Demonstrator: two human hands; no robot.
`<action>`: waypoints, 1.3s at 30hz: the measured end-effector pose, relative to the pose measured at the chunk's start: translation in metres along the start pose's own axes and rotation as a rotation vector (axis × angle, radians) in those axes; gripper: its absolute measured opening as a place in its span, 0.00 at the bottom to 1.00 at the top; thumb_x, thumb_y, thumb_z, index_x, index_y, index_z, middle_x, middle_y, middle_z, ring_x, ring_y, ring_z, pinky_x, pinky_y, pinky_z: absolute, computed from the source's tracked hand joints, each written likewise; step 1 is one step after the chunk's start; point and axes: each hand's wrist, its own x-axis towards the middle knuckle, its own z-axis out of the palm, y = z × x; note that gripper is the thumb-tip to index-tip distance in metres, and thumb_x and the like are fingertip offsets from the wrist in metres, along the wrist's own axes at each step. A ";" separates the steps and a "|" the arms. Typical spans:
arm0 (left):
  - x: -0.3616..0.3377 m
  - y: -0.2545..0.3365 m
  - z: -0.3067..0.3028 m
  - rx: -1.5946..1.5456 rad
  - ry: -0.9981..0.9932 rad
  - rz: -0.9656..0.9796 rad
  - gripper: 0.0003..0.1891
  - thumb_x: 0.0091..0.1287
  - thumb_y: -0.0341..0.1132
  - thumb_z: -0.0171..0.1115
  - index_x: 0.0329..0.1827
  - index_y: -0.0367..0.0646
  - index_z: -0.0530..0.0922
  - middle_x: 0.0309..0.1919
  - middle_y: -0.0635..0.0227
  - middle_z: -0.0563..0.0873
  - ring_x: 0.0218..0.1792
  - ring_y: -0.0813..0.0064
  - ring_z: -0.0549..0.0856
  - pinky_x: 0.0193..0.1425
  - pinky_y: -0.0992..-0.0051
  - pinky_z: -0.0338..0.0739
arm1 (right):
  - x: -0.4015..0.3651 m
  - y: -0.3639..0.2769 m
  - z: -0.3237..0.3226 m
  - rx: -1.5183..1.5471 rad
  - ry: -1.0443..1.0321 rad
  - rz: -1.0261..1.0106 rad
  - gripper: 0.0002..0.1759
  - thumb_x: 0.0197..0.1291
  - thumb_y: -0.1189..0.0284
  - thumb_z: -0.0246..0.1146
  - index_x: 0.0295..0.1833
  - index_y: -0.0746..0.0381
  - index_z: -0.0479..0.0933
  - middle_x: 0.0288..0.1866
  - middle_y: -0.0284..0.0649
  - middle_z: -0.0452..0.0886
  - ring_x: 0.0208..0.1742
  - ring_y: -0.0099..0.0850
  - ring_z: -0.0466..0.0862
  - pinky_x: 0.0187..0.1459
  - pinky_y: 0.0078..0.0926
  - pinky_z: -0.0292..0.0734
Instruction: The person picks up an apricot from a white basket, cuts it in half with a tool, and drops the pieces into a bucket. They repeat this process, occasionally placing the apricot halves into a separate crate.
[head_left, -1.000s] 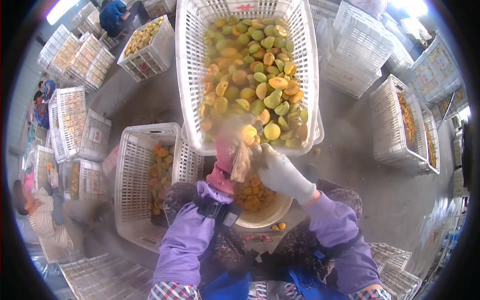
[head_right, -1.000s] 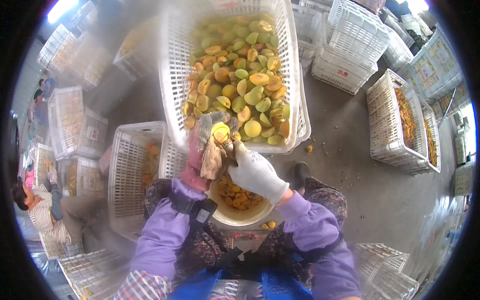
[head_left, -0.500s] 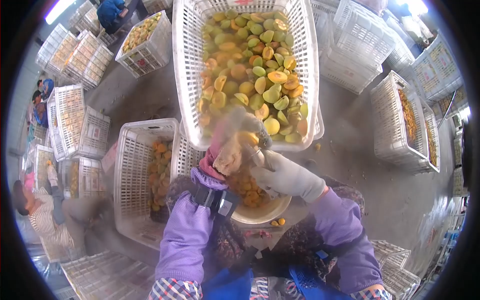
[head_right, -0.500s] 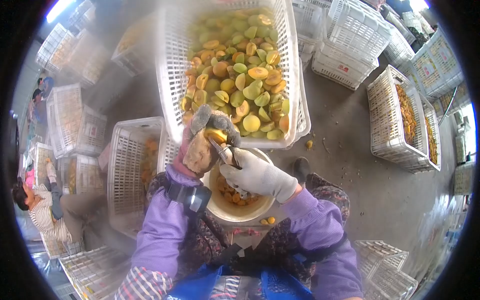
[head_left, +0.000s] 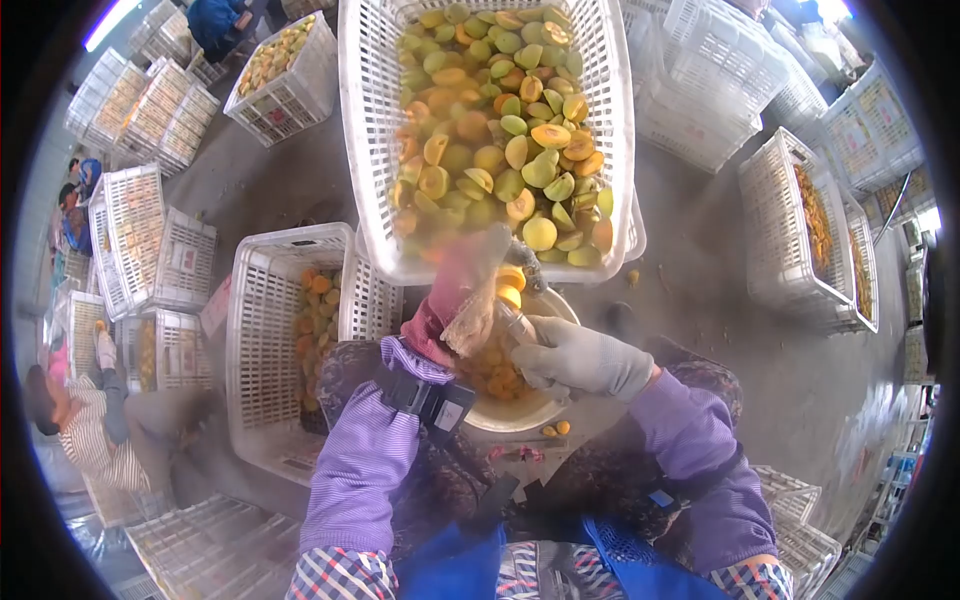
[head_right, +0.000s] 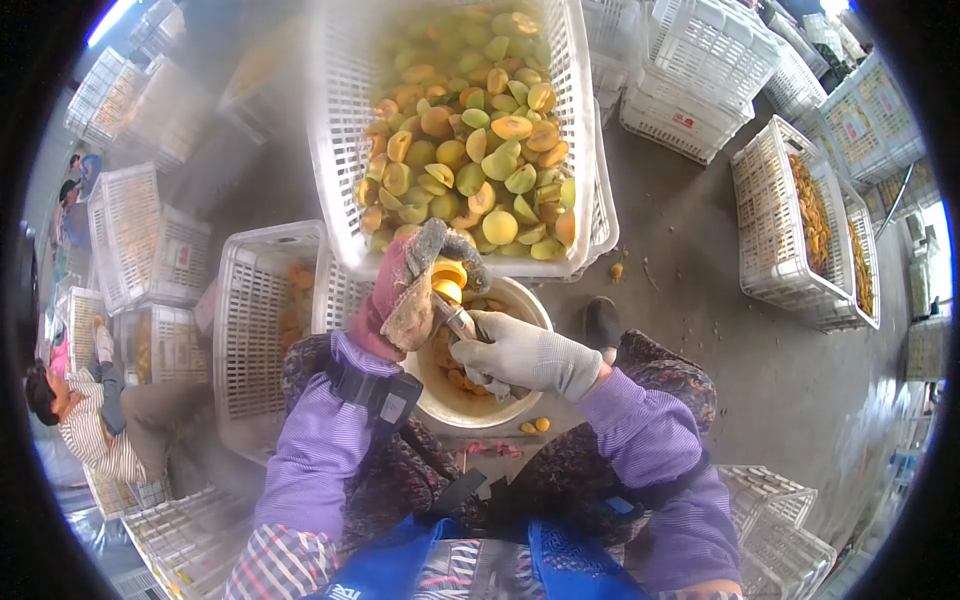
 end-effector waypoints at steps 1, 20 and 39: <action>-0.002 -0.007 -0.004 0.033 -0.005 0.032 0.13 0.74 0.42 0.54 0.48 0.41 0.78 0.39 0.67 0.82 0.37 0.79 0.82 0.39 0.78 0.79 | -0.002 -0.002 0.003 0.001 0.006 0.026 0.11 0.67 0.65 0.57 0.46 0.61 0.70 0.27 0.29 0.73 0.23 0.18 0.74 0.25 0.18 0.71; -0.094 0.127 -0.114 1.345 0.452 -0.227 0.22 0.64 0.42 0.62 0.58 0.40 0.77 0.55 0.49 0.80 0.56 0.51 0.79 0.63 0.58 0.72 | -0.018 0.047 -0.006 -1.039 0.399 -0.195 0.15 0.63 0.66 0.57 0.48 0.66 0.70 0.27 0.51 0.82 0.32 0.51 0.83 0.36 0.48 0.77; 0.044 0.009 -0.019 1.293 -0.137 -0.012 0.16 0.67 0.42 0.56 0.53 0.44 0.78 0.54 0.58 0.78 0.51 0.57 0.80 0.58 0.59 0.73 | -0.026 0.052 -0.038 -1.013 0.926 -0.644 0.15 0.63 0.66 0.59 0.48 0.67 0.72 0.24 0.45 0.81 0.27 0.43 0.84 0.29 0.41 0.79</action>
